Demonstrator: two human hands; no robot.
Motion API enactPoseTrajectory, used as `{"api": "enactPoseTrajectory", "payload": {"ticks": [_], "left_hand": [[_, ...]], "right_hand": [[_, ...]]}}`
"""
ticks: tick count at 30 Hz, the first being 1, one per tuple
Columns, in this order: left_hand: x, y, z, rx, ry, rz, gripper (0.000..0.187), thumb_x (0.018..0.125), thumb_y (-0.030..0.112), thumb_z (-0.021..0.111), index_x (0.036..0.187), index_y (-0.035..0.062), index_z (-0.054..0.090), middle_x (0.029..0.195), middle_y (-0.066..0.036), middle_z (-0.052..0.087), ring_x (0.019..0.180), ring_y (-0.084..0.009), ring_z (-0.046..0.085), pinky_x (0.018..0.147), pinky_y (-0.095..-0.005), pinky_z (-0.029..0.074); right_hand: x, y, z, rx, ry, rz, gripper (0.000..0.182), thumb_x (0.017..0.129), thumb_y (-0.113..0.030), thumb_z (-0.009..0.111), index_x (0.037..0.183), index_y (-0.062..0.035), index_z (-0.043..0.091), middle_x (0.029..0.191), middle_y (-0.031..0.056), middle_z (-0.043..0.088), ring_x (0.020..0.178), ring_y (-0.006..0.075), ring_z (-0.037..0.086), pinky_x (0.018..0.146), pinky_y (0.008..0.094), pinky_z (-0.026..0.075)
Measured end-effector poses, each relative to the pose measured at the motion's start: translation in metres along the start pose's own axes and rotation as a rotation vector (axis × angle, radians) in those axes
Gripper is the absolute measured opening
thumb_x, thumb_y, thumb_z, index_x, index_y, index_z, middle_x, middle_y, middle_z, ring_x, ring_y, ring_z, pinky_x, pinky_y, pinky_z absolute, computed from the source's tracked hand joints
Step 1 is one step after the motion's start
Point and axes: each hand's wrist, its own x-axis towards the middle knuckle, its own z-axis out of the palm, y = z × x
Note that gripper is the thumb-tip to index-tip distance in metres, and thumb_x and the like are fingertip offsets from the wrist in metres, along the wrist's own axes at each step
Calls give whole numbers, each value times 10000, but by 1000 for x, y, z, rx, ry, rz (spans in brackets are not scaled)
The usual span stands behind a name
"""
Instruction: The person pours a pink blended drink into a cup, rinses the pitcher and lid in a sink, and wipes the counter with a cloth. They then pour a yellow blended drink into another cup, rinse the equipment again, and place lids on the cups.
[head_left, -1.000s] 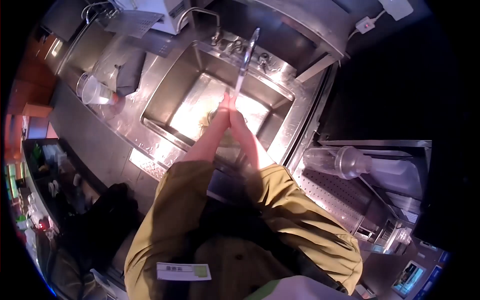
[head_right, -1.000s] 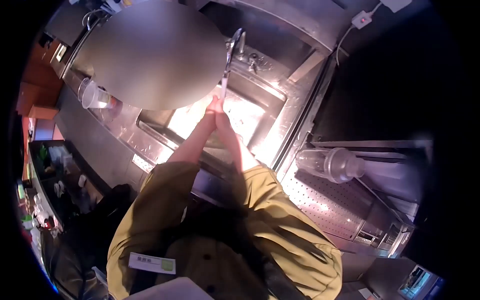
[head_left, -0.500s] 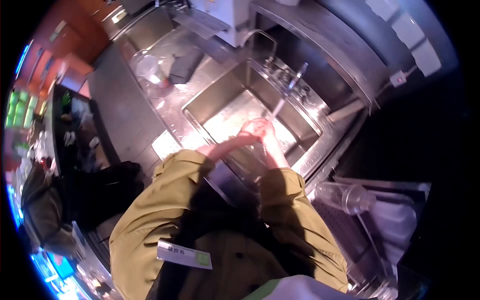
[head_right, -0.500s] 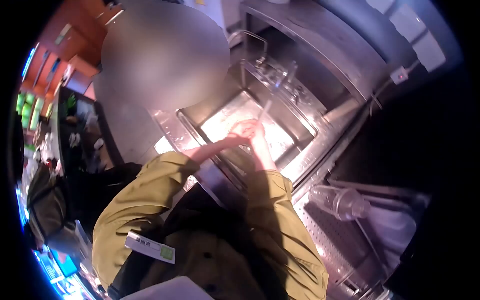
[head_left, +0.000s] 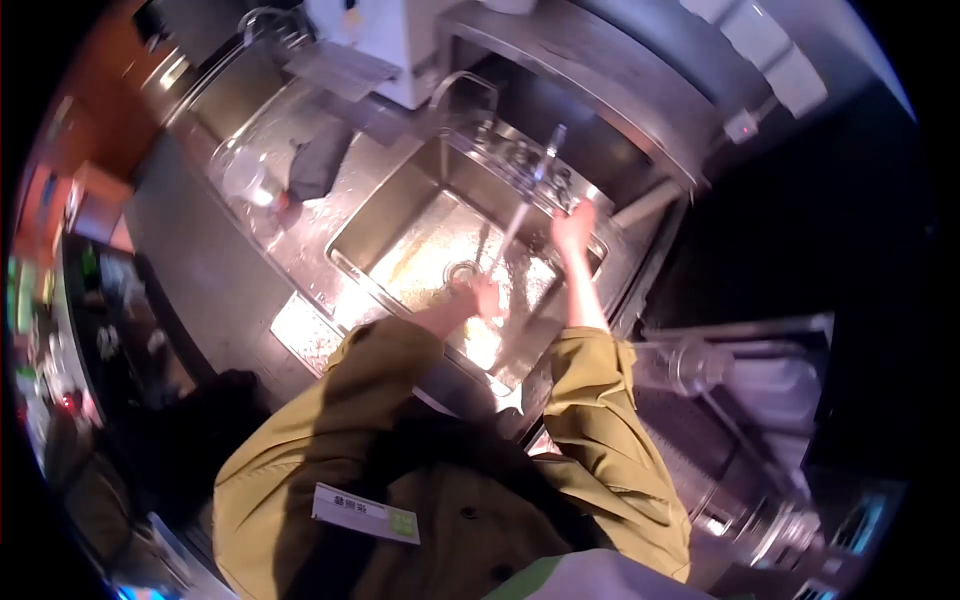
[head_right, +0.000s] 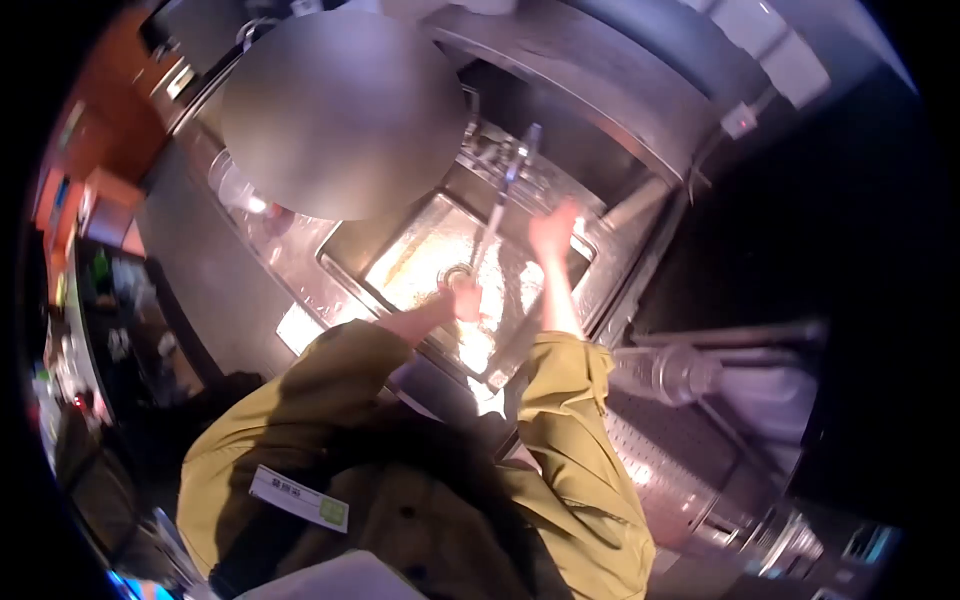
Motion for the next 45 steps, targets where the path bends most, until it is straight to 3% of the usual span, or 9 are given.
{"api": "enactPoseTrajectory", "payload": {"ticks": [5,9,10,18,22,25,27,33,45], "left_hand": [[-61,-53,56,-147,421,328,574,761,467,498,1156,52,464,1264,-178,333,1167,-348,329,925,-533,275],[-111,-148,52,-535,550,665,297,800,311,503,952,59,544,962,-136,522,912,-298,509,799,-395,408],[-131,-181,44,-516,610,746,236,805,276,505,895,63,554,874,-120,548,839,-286,537,755,-367,432],[-300,-562,41,-390,1009,-166,229,783,165,538,645,27,418,601,-142,473,580,-337,498,507,-411,391],[-313,-790,-64,33,908,-206,566,766,278,576,1206,-19,378,1187,-221,437,1112,-346,413,944,-400,331],[-271,-888,-233,294,1219,-133,567,696,160,640,1184,-14,411,1264,-240,337,1155,-383,355,952,-434,316],[-225,-907,-362,273,1512,18,446,728,151,599,1125,-6,467,1233,-240,375,1119,-376,393,931,-405,344],[-77,-834,-592,330,1663,422,413,712,176,596,1088,42,489,1146,-159,464,1065,-296,453,878,-366,389],[4,-877,-821,946,1704,194,738,735,116,526,1360,133,134,1348,-292,127,1230,-487,156,977,-533,224]], "right_hand": [[66,46,51,318,-255,-10,380,725,-45,434,1091,13,519,826,74,588,723,151,546,637,279,430],[25,40,43,639,-551,295,174,827,-129,485,964,-22,479,816,95,588,666,167,570,557,293,474],[8,28,19,190,-627,394,162,840,-175,463,876,-26,514,728,92,578,611,173,574,512,293,475],[-219,-207,82,-84,-904,562,352,832,-283,550,743,58,559,512,90,545,386,158,513,358,259,395],[-252,-381,291,479,-1146,278,271,877,-238,482,1001,-16,574,655,17,541,554,63,465,488,190,356],[-239,-540,405,383,-960,-507,559,838,-241,533,1298,-33,293,1292,234,324,1206,273,320,942,320,317],[-225,-615,431,445,-1046,-589,606,830,-293,539,1327,-111,244,1379,202,136,1230,317,287,974,356,297],[-132,-707,500,511,-876,-475,497,833,-243,544,1254,-51,362,1269,150,331,990,179,500,835,281,409],[103,-833,530,774,-347,-402,390,794,-219,579,1079,36,505,966,149,589,814,198,590,708,288,463]]}}
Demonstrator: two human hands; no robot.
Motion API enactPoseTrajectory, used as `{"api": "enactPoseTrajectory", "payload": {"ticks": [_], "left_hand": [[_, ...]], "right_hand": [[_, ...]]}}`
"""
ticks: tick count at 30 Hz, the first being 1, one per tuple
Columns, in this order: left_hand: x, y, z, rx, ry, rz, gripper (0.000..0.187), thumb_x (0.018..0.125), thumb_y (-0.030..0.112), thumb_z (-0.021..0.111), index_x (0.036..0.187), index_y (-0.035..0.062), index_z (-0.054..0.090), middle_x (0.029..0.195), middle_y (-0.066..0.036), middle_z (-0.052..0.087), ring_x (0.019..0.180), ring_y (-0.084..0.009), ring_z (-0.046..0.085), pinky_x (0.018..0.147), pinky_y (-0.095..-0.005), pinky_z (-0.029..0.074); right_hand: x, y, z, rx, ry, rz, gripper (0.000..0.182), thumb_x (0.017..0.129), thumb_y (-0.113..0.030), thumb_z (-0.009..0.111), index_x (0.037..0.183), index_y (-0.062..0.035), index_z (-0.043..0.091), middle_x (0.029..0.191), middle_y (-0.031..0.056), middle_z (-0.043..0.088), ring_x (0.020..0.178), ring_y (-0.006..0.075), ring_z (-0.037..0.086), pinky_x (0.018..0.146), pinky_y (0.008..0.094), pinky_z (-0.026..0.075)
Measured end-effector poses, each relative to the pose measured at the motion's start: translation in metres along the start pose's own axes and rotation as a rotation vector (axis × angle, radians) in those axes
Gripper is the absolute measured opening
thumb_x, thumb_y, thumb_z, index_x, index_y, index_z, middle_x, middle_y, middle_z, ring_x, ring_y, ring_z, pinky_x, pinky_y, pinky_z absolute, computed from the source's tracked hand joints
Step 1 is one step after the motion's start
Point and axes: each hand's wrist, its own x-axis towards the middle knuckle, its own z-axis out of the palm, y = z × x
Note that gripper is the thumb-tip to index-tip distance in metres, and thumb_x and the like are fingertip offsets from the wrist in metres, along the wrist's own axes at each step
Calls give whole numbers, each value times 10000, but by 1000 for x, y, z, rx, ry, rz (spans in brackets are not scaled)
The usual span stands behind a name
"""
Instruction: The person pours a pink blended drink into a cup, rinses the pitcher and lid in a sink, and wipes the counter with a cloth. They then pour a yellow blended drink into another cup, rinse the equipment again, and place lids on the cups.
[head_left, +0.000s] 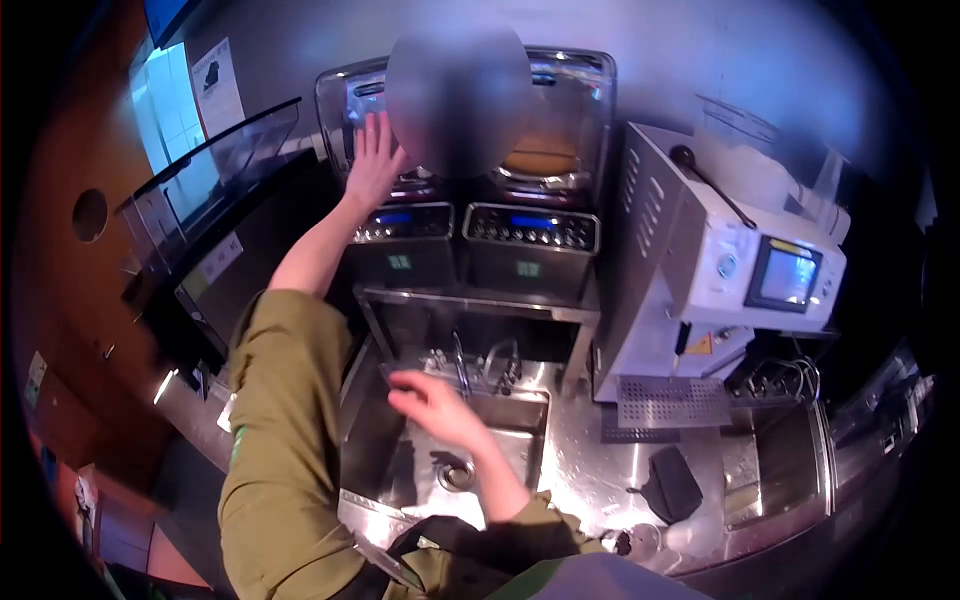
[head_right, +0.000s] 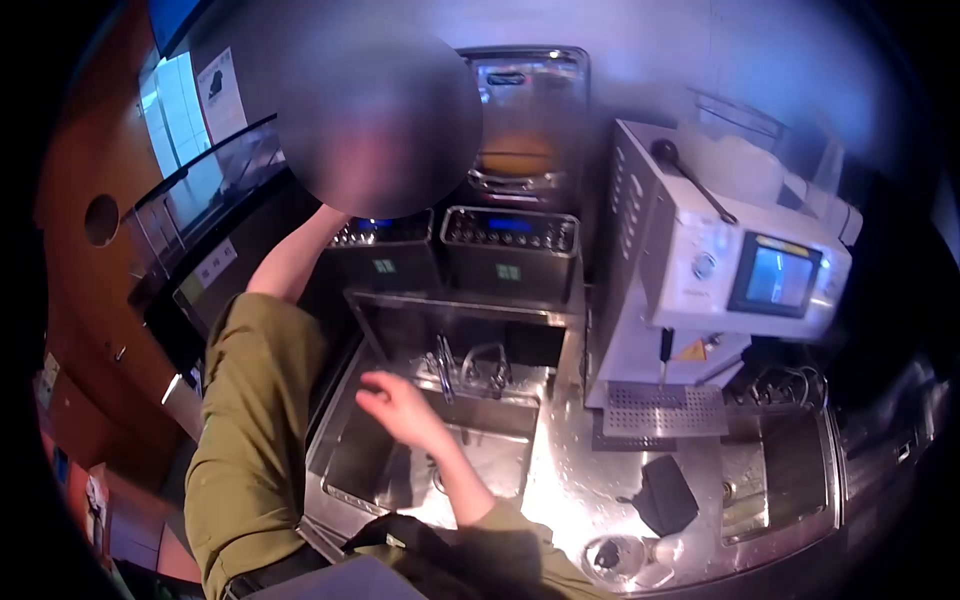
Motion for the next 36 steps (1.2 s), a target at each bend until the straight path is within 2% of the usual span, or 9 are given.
{"api": "enactPoseTrajectory", "payload": {"ticks": [5,8,9,12,14,19,24,31,36], "left_hand": [[92,-138,-71,-284,-93,250,575,714,279,611,1238,174,400,1199,-193,453,1029,-336,502,816,-408,440],[147,-186,-92,-286,163,-585,364,752,264,564,1082,118,523,813,-108,592,744,-310,574,624,-397,462],[147,-187,-77,-361,241,-424,338,782,256,525,1085,106,525,881,-142,579,810,-318,556,700,-404,433],[139,-186,-38,-459,759,-54,227,823,199,466,976,73,578,918,-192,584,851,-335,554,750,-426,423],[134,-193,-50,-582,488,-102,195,808,185,482,918,72,596,899,-190,584,842,-330,555,726,-426,428],[97,-198,-64,-647,439,123,174,755,168,556,903,92,606,866,-121,576,816,-311,543,706,-396,439],[30,-150,-40,-423,652,487,277,775,150,511,1044,88,537,910,-107,569,828,-289,562,685,-388,458],[-244,25,-212,-1859,-450,221,328,827,284,535,1051,46,554,832,-89,612,758,-173,590,671,-291,454],[-314,78,-241,-1795,-172,-88,179,804,98,570,953,15,620,876,-114,627,823,-158,582,732,-287,447]], "right_hand": [[196,-37,-38,-352,532,-478,308,751,-138,582,1018,2,518,918,144,548,803,233,569,686,307,462],[304,-94,-75,-819,1134,-667,422,720,-137,558,1057,68,408,1143,271,379,985,380,450,838,398,393],[333,-106,-90,-881,1292,-640,420,698,-147,579,1034,68,446,1083,262,458,935,390,487,815,420,413],[371,-133,-144,-316,799,-196,274,655,-144,615,846,43,554,749,132,578,617,262,554,581,352,460],[365,-125,-138,-189,667,-251,165,631,-136,630,668,9,561,574,21,537,483,96,476,453,246,395],[243,-96,-17,-203,1060,-718,155,614,-28,615,594,-29,462,564,-13,484,559,33,424,505,203,370],[51,-75,61,-34,1187,-314,115,585,3,618,637,-19,518,608,-1,540,558,55,480,517,218,407],[-66,26,148,-570,1334,27,114,562,-36,633,611,-29,530,529,79,554,469,149,544,451,269,417],[-127,49,174,-922,1393,-30,115,567,-81,628,588,-67,516,507,73,516,457,228,540,436,321,423]]}}
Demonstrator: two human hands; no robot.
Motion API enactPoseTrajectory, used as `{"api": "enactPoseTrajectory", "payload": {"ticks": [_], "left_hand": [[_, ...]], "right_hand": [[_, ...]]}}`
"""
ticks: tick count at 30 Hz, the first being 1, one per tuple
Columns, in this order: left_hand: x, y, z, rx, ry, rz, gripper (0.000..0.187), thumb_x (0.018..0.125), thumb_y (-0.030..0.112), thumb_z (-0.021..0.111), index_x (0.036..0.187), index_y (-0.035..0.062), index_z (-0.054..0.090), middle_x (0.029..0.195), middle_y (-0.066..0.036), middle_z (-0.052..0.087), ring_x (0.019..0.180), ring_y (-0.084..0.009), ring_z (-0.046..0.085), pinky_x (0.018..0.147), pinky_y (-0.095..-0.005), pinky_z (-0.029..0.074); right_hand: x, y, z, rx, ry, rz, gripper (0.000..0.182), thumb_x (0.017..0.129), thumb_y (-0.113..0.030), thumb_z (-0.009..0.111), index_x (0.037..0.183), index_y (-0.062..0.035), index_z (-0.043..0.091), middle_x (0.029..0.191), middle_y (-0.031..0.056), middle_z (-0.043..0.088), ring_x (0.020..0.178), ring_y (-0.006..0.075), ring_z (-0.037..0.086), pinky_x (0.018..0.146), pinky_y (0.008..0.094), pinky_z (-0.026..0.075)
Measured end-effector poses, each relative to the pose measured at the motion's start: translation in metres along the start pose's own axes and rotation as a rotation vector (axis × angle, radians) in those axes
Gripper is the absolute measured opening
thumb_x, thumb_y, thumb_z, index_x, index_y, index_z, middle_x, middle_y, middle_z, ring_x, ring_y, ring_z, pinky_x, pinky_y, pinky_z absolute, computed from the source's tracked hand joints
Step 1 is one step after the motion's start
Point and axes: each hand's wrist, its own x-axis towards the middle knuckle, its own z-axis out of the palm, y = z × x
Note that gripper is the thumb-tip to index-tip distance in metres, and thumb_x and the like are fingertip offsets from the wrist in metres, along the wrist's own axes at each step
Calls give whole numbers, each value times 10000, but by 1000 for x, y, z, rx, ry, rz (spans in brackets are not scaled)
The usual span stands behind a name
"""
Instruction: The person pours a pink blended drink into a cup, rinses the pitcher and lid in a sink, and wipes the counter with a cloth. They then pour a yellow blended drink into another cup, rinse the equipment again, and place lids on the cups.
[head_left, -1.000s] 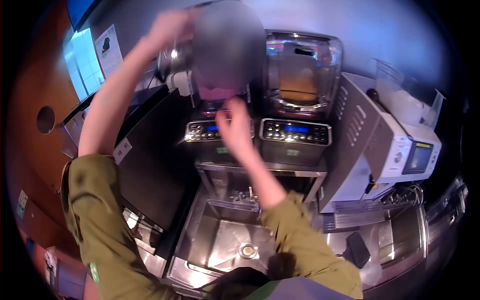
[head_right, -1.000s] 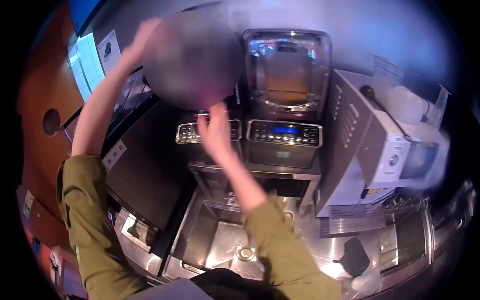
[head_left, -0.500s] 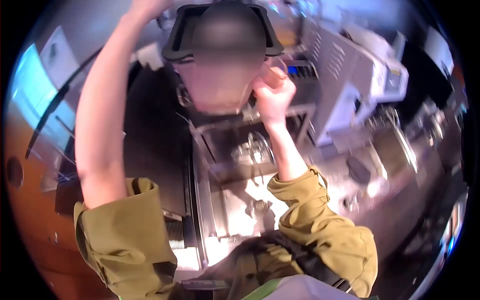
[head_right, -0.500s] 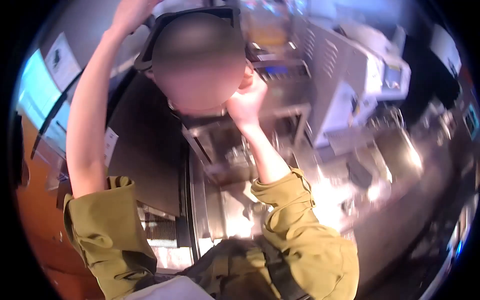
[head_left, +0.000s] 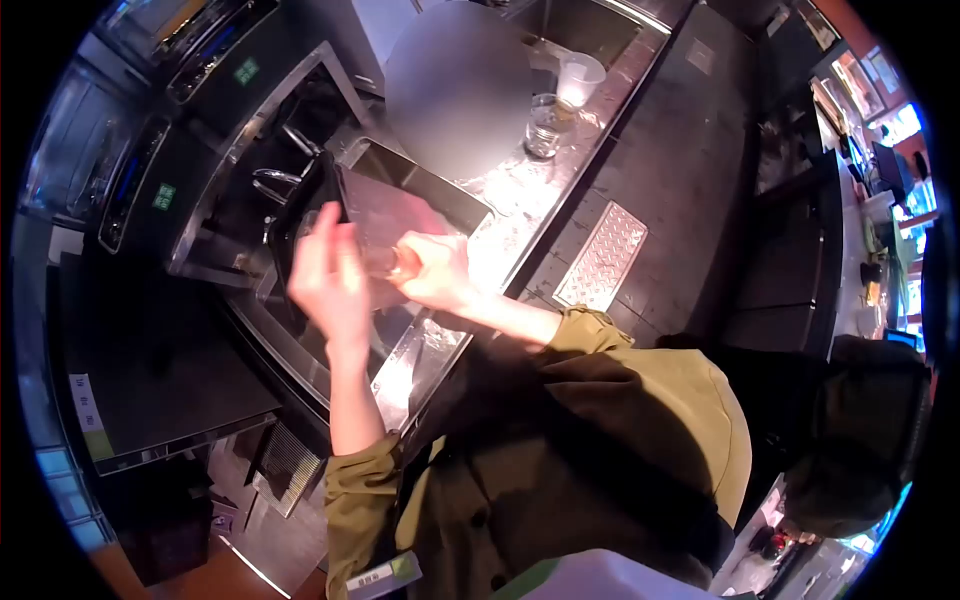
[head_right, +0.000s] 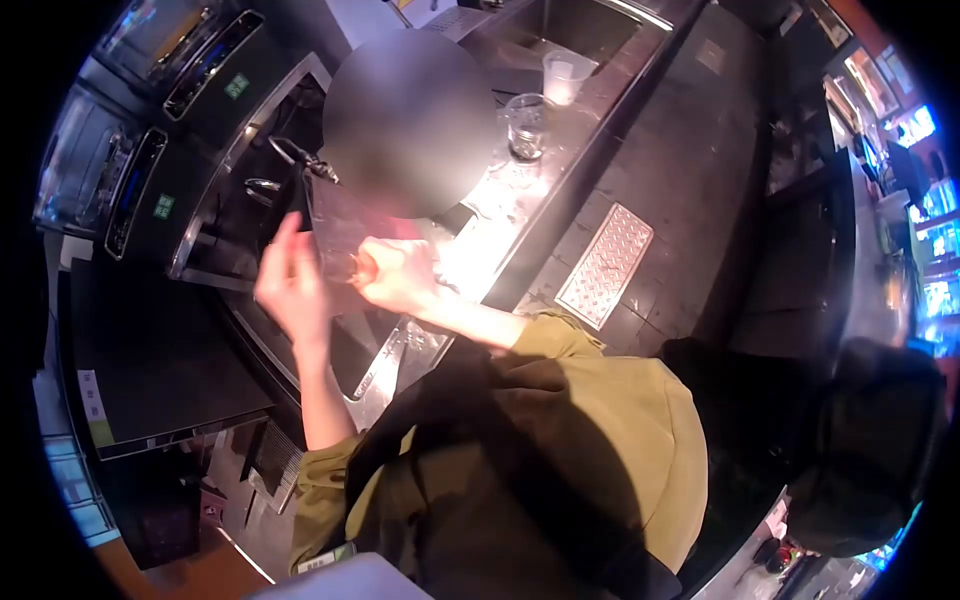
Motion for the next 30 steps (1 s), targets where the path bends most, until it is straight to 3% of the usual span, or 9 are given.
{"api": "enactPoseTrajectory", "payload": {"ticks": [3,9,12,15,17,20,23,28,30], "left_hand": [[24,7,-52,-343,522,-282,240,886,143,460,951,-40,601,878,-100,626,756,-137,578,719,-265,465],[-20,-92,12,54,85,-163,232,855,147,509,981,-31,589,945,-130,617,864,-196,576,780,-287,433],[-95,-167,97,324,-74,-219,244,837,200,524,973,6,582,910,-163,604,851,-285,579,759,-341,443],[-125,-168,150,855,-563,-752,389,787,277,565,1094,45,505,1118,-177,510,1054,-325,460,880,-400,372],[-86,-109,179,449,-740,-546,544,757,279,589,1207,39,401,1242,-190,393,1158,-323,356,944,-404,314],[-87,-49,221,132,-827,-162,639,707,230,628,1234,50,314,1256,-195,369,1164,-317,354,931,-389,338],[-95,-35,233,-25,-873,-87,756,657,182,666,1261,61,228,1270,-200,345,1170,-310,351,918,-375,362],[-79,-16,281,-600,-443,-350,976,574,100,730,1305,80,84,1294,-209,305,1180,-299,347,897,-352,401],[-54,9,355,-817,-307,-409,1070,540,68,756,1323,87,26,1303,-212,289,1184,-295,346,889,-342,417]], "right_hand": [[-19,20,-61,-32,-18,78,99,572,-105,634,633,-78,562,551,60,539,468,169,530,452,275,441],[-67,51,-249,19,533,615,106,600,73,563,677,-1,566,632,15,561,558,88,512,507,227,413],[-88,93,-277,-290,734,240,109,610,55,588,619,-16,505,605,-17,502,483,65,428,473,191,361],[-75,120,-347,-557,628,356,160,577,62,593,559,-39,471,531,-8,472,470,68,412,462,185,345],[-75,150,-425,-214,883,661,131,585,53,578,546,-35,489,515,2,493,455,85,434,423,187,341],[-38,174,-377,-282,1330,433,143,639,-3,547,520,-33,473,523,2,496,453,94,438,400,194,316],[-46,199,-429,-622,657,418,172,613,3,558,508,-44,429,500,1,450,456,79,410,412,231,334],[-24,195,-420,-466,1305,486,120,641,27,513,533,-4,472,491,47,498,378,117,423,352,233,333],[-28,194,-410,-470,993,427,129,640,22,529,534,-21,469,482,36,485,386,116,428,369,221,337]]}}
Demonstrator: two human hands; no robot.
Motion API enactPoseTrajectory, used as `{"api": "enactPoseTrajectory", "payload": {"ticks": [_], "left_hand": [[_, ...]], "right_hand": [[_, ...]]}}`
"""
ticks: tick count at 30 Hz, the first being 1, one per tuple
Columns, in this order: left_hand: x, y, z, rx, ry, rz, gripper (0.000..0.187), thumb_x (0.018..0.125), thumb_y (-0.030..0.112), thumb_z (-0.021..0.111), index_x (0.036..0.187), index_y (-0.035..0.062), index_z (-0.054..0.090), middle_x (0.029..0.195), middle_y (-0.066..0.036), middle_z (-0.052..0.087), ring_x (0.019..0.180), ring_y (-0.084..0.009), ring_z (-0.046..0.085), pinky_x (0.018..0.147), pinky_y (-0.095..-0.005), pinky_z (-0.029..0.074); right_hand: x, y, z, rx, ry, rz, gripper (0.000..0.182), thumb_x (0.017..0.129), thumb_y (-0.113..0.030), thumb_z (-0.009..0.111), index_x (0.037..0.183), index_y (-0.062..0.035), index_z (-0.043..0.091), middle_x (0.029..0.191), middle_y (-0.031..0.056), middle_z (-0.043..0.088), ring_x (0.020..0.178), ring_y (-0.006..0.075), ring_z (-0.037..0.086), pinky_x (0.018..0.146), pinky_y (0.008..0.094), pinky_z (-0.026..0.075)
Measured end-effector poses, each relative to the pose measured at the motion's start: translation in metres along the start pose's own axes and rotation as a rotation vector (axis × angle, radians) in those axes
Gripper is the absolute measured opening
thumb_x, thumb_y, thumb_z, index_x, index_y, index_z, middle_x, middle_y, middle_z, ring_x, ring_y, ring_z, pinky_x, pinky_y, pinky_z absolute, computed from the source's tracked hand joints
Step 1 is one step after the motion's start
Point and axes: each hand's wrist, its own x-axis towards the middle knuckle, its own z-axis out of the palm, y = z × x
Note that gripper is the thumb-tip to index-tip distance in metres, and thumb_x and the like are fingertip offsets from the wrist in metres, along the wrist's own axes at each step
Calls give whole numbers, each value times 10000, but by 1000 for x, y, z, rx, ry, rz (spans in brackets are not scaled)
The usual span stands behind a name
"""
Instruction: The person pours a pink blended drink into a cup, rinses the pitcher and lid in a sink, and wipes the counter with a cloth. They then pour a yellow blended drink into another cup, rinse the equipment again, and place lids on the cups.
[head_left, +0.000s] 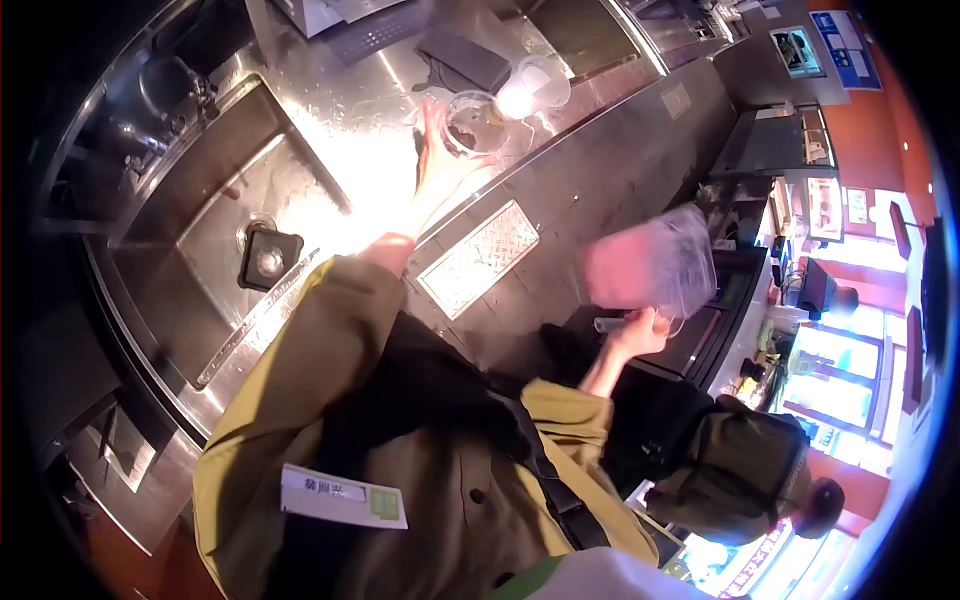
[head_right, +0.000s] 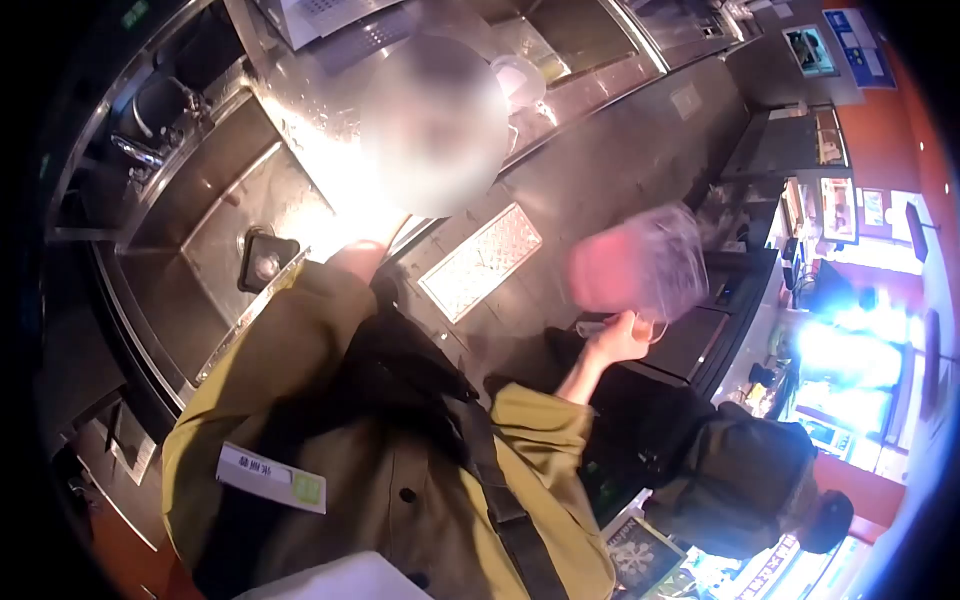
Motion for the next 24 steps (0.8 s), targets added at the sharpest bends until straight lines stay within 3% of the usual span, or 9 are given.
{"api": "enactPoseTrajectory", "payload": {"ticks": [3,6,7,10,14,16,19,23,24], "left_hand": [[50,-12,52,-208,11,6,1215,490,19,794,1350,98,-60,1317,-217,265,1190,-289,343,876,-328,441],[52,11,30,57,-27,8,1037,528,105,797,1330,36,143,1257,-201,329,1145,-276,395,883,-331,420],[46,8,18,25,2,57,1010,528,103,796,1314,32,167,1251,-192,333,1137,-275,403,890,-334,414],[34,-1,-23,-162,78,73,890,528,93,790,1233,19,252,1221,-153,344,1123,-260,413,899,-356,408],[11,12,-111,-111,214,349,883,528,20,764,1229,38,228,1205,-136,348,1130,-232,388,877,-359,434],[-2,11,-156,-268,248,251,910,521,-6,756,1249,48,212,1203,-129,349,1109,-232,401,870,-357,440],[-17,26,-201,-228,373,73,995,512,-39,740,1304,60,145,1221,-121,344,1113,-231,392,871,-339,441],[-24,1,-253,98,396,143,992,519,10,760,1301,40,151,1269,-124,320,1148,-231,373,933,-331,384],[-32,-7,-257,139,410,142,996,519,22,766,1302,37,151,1273,-127,321,1152,-233,373,945,-331,371]], "right_hand": [[53,-8,-30,-65,-223,92,131,627,1,535,527,-47,466,451,15,432,381,95,398,369,217,324],[17,-10,-20,-218,232,199,152,620,-22,532,488,-40,458,448,37,459,393,107,409,365,224,314],[-20,-34,17,26,362,72,152,614,-19,537,489,-37,453,460,37,473,415,107,421,375,227,317],[-13,-38,-6,-105,-260,-136,133,609,13,543,529,-43,452,485,7,461,425,100,419,398,228,318],[-42,-45,11,101,115,90,145,610,22,535,521,-45,442,497,26,459,419,109,419,395,219,319],[-94,-54,36,-74,-45,-110,141,619,-13,542,519,-50,450,530,34,488,429,115,436,403,222,350],[-74,-79,33,-34,-414,-50,98,600,-17,534,526,-36,471,553,41,520,443,132,455,413,237,379],[-131,-101,60,12,-76,111,29,589,-15,521,594,13,526,546,44,520,465,135,467,413,257,387],[-160,-128,77,-102,-235,-51,68,601,-25,529,648,23,542,544,37,511,471,129,471,410,253,381]]}}
